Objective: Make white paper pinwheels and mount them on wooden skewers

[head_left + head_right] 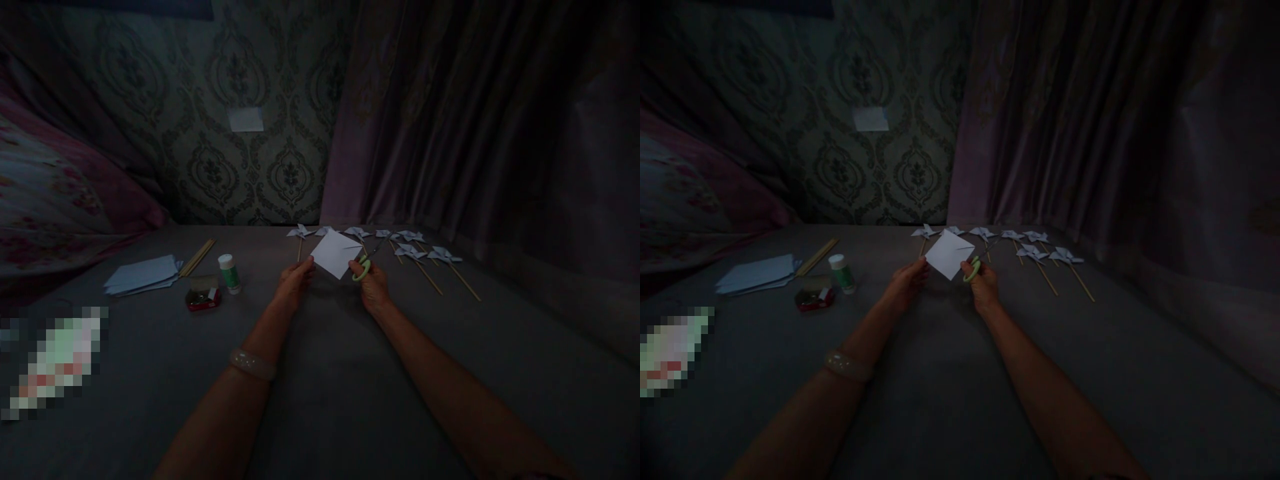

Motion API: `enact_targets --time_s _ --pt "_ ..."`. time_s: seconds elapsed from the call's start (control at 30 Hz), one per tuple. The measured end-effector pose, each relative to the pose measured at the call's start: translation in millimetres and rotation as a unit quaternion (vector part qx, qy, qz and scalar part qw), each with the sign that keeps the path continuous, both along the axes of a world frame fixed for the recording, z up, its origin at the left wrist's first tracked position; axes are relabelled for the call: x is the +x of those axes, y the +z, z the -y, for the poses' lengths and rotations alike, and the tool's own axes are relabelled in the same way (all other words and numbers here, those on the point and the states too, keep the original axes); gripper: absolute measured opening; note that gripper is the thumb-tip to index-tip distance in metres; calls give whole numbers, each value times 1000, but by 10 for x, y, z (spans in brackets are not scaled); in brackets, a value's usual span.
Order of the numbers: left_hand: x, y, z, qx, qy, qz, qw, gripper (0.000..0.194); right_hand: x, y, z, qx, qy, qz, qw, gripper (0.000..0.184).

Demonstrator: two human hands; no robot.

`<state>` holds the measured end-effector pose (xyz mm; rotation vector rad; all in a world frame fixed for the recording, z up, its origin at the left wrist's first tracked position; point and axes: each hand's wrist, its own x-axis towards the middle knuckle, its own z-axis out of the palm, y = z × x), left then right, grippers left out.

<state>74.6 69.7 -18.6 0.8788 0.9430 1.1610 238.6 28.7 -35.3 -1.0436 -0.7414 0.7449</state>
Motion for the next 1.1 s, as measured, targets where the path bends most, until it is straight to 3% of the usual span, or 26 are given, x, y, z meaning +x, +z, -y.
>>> enact_targets --time_s 0.13,0.27,0.47,0.83,1.1 --pt "111 43 122 -11 -66 23 997 37 -66 38 20 24 13 -34 999 33" --pt "186 62 190 -27 -79 36 996 31 -120 79 56 41 19 -38 998 33" --pt "218 47 203 -23 -73 40 996 25 -127 102 78 24 0 -3 1000 33" --pt "141 -62 89 103 -42 -20 994 21 -144 121 106 -5 -24 94 995 39" --pt "13 -38 -4 103 28 22 994 22 -185 61 217 -87 15 274 958 45"
